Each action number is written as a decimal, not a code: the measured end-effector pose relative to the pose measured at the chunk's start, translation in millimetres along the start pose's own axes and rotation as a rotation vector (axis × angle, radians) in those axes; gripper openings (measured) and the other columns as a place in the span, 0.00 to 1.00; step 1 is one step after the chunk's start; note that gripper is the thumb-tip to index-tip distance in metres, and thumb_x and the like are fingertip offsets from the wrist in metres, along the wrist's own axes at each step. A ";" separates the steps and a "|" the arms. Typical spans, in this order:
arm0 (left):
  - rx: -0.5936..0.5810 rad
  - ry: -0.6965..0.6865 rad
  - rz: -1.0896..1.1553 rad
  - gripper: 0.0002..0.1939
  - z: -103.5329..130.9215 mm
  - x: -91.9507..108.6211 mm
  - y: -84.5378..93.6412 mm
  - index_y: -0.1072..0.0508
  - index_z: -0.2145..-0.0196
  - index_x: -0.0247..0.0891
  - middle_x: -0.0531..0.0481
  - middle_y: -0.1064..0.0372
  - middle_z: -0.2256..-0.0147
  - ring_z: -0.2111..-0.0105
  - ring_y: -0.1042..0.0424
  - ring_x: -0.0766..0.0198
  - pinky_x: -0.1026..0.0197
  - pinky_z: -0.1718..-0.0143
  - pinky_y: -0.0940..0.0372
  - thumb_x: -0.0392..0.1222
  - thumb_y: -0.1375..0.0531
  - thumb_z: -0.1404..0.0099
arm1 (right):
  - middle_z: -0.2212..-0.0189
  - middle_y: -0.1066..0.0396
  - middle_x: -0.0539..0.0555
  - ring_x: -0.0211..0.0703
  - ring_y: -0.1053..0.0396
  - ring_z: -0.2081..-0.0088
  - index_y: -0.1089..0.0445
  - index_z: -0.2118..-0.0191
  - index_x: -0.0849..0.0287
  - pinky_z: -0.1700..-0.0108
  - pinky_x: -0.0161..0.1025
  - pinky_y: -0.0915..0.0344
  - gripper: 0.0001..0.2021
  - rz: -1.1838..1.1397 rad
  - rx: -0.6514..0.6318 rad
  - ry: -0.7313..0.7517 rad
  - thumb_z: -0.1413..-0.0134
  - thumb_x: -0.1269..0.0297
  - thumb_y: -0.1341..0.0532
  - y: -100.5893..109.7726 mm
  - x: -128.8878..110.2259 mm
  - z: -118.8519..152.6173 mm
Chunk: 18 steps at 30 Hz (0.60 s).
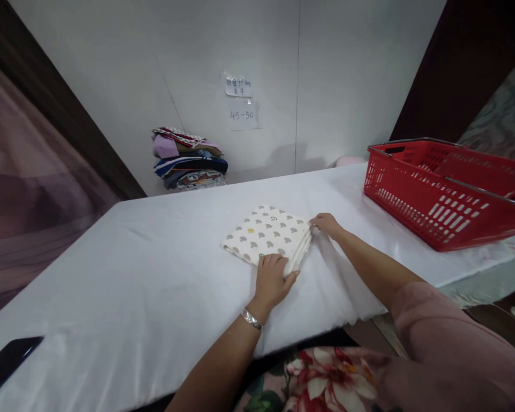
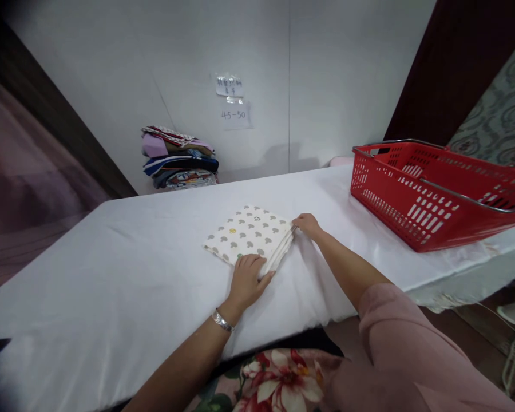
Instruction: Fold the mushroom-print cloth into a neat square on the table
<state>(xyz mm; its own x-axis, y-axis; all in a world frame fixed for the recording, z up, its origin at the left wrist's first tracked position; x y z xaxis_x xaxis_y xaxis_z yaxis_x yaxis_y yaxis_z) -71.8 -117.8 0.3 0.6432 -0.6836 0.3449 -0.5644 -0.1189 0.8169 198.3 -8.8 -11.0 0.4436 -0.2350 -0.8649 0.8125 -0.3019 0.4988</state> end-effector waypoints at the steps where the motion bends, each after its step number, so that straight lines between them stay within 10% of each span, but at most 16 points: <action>1: -0.003 0.019 -0.003 0.14 -1.9 0.2 0.5 0.30 0.59 0.39 0.47 0.32 0.59 0.56 0.36 0.58 0.52 0.51 0.45 0.50 0.44 0.37 | 0.84 0.35 0.48 0.34 0.40 0.81 0.34 0.80 0.60 0.77 0.32 0.43 0.09 -0.006 -0.012 0.002 0.59 0.61 0.37 -0.5 -0.7 1.7; 13: -0.277 0.260 -0.181 0.10 -59.7 6.5 -8.5 0.29 0.64 0.40 0.48 0.31 0.62 0.62 0.33 0.58 0.59 0.63 0.41 0.48 0.44 0.38 | 0.90 0.43 0.44 0.32 0.46 0.84 0.37 0.80 0.59 0.79 0.32 0.48 0.12 -0.066 0.021 0.035 0.56 0.58 0.39 -6.6 -3.1 11.0; 18: -0.225 0.309 -0.122 0.12 -60.1 2.8 -13.8 0.29 0.71 0.39 0.48 0.31 0.67 0.67 0.32 0.61 0.60 0.68 0.42 0.40 0.50 0.35 | 0.85 0.38 0.47 0.35 0.41 0.79 0.35 0.80 0.59 0.75 0.33 0.45 0.11 -0.039 0.082 0.056 0.58 0.57 0.39 -9.3 1.6 13.1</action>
<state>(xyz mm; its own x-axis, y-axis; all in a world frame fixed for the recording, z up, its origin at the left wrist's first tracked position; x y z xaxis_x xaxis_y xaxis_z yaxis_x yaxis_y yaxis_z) -31.0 -74.7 17.8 0.8431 -0.4212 0.3344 -0.3692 -0.0013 0.9293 186.5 -18.5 -16.3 0.4346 -0.1701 -0.8844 0.7969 -0.3850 0.4656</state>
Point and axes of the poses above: each hand's wrist, its own z-axis away from the middle knuckle, its own y-axis out of the back of the hand, x = y × z, the point moved 2 cm from there along -z, towards the middle knuckle
